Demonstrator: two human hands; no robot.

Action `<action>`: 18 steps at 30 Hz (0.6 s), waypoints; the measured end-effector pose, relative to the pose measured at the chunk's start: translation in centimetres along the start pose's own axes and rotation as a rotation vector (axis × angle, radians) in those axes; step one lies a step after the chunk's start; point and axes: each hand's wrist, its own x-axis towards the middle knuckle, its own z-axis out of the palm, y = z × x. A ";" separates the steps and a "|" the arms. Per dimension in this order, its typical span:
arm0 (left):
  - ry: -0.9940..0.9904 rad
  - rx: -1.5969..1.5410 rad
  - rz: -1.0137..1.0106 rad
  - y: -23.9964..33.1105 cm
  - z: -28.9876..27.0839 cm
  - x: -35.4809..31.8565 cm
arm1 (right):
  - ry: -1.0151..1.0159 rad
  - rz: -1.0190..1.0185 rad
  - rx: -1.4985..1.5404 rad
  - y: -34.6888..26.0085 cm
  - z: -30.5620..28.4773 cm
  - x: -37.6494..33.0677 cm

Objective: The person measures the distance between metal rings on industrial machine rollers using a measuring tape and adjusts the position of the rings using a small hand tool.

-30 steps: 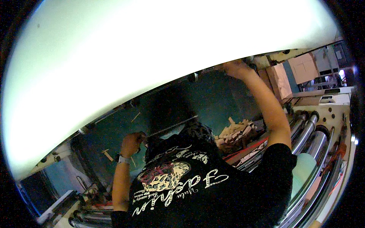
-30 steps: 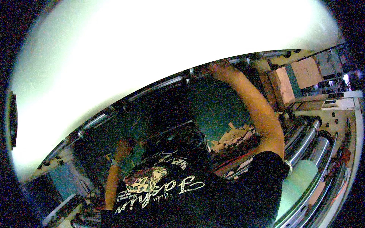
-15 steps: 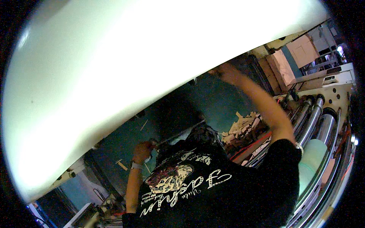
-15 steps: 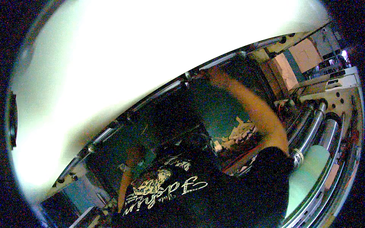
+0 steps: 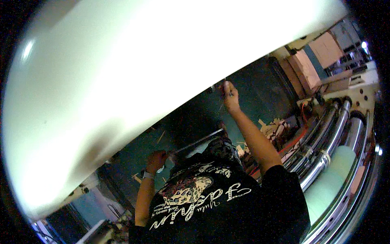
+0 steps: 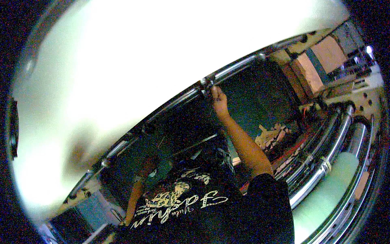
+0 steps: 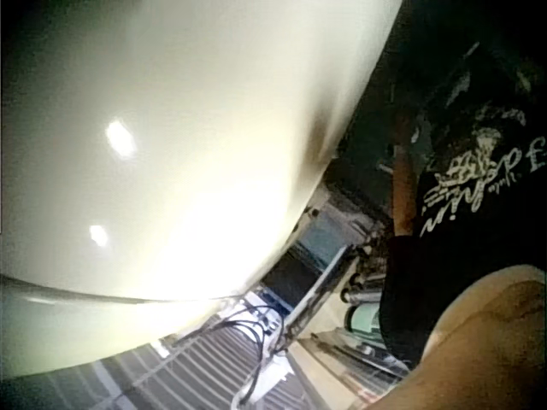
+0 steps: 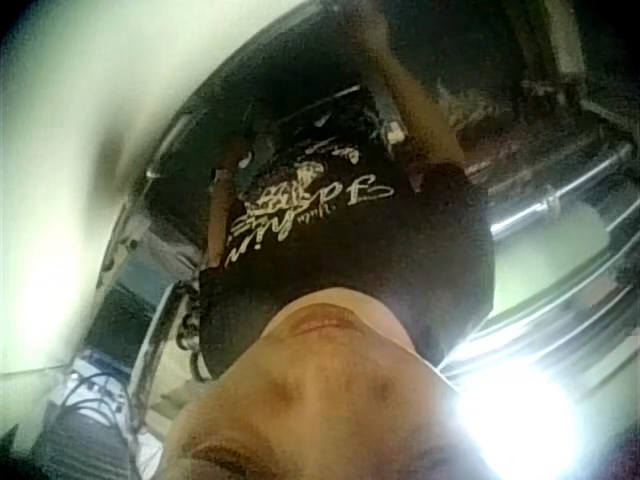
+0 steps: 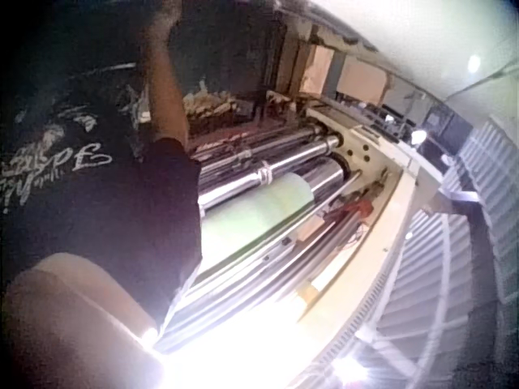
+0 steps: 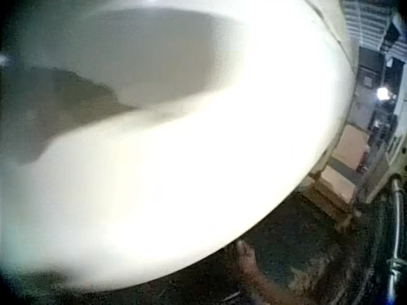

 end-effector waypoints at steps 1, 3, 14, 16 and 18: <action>-0.006 -0.019 -0.025 -0.2 0.6 -0.3 | 0.026 -0.037 -0.008 0.6 0.1 0.0; -0.005 -0.074 -0.060 -1.2 2.3 -1.0 | 0.251 0.022 0.121 1.3 1.8 -0.3; -0.023 -0.123 -0.011 -4.0 2.6 2.2 | 0.050 0.125 0.243 1.0 2.8 -1.2; 0.080 0.030 0.056 -3.1 0.3 3.1 | 0.029 0.195 0.251 -0.2 2.2 -1.3; 0.229 0.028 0.177 -1.2 -2.3 2.0 | -0.094 0.224 0.163 0.2 0.2 -1.3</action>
